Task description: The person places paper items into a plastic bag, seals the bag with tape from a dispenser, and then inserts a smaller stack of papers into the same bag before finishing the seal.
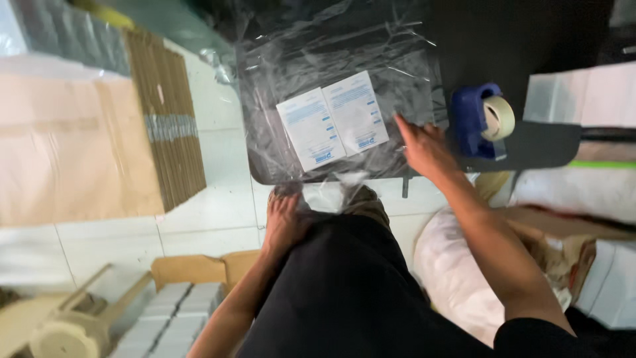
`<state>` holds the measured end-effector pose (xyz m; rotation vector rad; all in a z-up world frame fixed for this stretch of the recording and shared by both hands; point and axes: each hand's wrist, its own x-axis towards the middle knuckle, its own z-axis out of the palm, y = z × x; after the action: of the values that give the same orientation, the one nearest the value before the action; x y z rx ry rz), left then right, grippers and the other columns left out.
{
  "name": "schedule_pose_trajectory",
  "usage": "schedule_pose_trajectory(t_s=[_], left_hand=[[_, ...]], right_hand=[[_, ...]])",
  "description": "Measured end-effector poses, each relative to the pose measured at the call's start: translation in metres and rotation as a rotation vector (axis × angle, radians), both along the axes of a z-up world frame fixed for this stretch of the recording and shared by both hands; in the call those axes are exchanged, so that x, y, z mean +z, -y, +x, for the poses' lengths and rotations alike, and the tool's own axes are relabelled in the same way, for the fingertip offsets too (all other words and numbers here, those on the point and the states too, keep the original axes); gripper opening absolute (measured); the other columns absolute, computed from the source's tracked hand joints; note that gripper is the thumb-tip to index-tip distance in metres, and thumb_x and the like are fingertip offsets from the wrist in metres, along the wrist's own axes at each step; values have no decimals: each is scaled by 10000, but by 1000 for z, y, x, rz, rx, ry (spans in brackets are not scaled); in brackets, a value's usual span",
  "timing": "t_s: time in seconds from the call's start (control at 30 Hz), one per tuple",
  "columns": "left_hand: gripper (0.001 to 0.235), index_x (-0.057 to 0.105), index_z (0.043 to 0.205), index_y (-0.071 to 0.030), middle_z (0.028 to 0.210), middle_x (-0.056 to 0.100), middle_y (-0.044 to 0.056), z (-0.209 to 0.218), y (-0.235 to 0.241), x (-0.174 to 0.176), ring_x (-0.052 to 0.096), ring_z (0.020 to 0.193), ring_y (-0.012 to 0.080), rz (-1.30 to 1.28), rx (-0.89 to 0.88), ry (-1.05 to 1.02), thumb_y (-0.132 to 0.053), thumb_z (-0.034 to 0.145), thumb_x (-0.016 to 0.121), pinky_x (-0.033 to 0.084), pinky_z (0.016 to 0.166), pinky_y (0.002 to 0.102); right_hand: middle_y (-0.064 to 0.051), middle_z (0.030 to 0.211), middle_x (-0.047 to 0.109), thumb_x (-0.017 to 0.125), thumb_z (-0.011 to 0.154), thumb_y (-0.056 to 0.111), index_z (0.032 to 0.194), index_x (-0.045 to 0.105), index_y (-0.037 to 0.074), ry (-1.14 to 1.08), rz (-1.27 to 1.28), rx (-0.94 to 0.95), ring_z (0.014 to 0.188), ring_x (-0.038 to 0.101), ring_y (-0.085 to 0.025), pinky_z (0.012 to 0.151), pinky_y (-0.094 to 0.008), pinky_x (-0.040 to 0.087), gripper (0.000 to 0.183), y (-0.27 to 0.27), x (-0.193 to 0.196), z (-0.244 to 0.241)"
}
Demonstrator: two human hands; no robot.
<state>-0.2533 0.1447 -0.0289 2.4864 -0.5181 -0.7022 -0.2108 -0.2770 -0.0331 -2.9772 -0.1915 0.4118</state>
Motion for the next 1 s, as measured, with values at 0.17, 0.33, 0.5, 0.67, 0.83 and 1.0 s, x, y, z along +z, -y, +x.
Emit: schedule_pose_trajectory(t_s=[0.17, 0.33, 0.5, 0.67, 0.83, 1.0], left_hand=[[252, 753, 951, -212, 959, 723, 37, -40, -31, -65, 690, 1052, 305, -296, 478, -31, -184, 709, 820, 565, 952, 472], [169, 763, 935, -218, 985, 779, 10, -21, -30, -6, 695, 1012, 247, -372, 729, -147, -138, 802, 832, 520, 989, 424], [120, 766, 898, -229, 945, 769, -38, 1, -25, 29, 560, 859, 102, -434, 897, -112, -120, 884, 812, 460, 898, 305], [123, 756, 875, -156, 716, 637, 14, 56, -34, 17, 522, 709, 110, -452, 1016, -73, -249, 924, 821, 464, 724, 302], [133, 748, 882, -127, 690, 633, 25, 95, -26, 2, 566, 655, 113, -511, 1059, -44, -239, 914, 812, 473, 645, 270], [131, 726, 888, -95, 657, 624, 49, 98, -6, 38, 594, 593, 145, -500, 1061, -99, -217, 909, 769, 478, 585, 287]], right_hand=[[52, 1153, 590, 824, 812, 246, 1068, 660, 227, -240, 102, 35, 1175, 652, -236, 1052, -398, 453, 304, 63, -4, -18], [-222, 1581, 382, 871, 769, 129, 1472, 328, 168, -144, 447, -205, 1404, 415, -497, 1143, -621, 348, 889, 17, 103, 17], [-311, 1694, 158, 896, 770, 53, 1639, -81, 155, -123, 875, -272, 1439, 163, -688, 1176, -777, 209, 1312, 35, 61, 53], [42, 880, 686, 941, 749, 246, 1306, 622, 279, -43, 700, -445, 814, 678, -126, 744, -284, 529, 643, 76, -39, 90], [-80, 1220, 597, 944, 723, 323, 1094, 649, 189, 190, 491, -423, 1180, 587, -295, 1006, -407, 455, 493, 64, 4, 66], [-250, 1529, 420, 983, 699, 9, 1457, 472, 49, 493, 569, -184, 1447, 347, -412, 1197, -487, 207, 915, -35, 113, 85]])
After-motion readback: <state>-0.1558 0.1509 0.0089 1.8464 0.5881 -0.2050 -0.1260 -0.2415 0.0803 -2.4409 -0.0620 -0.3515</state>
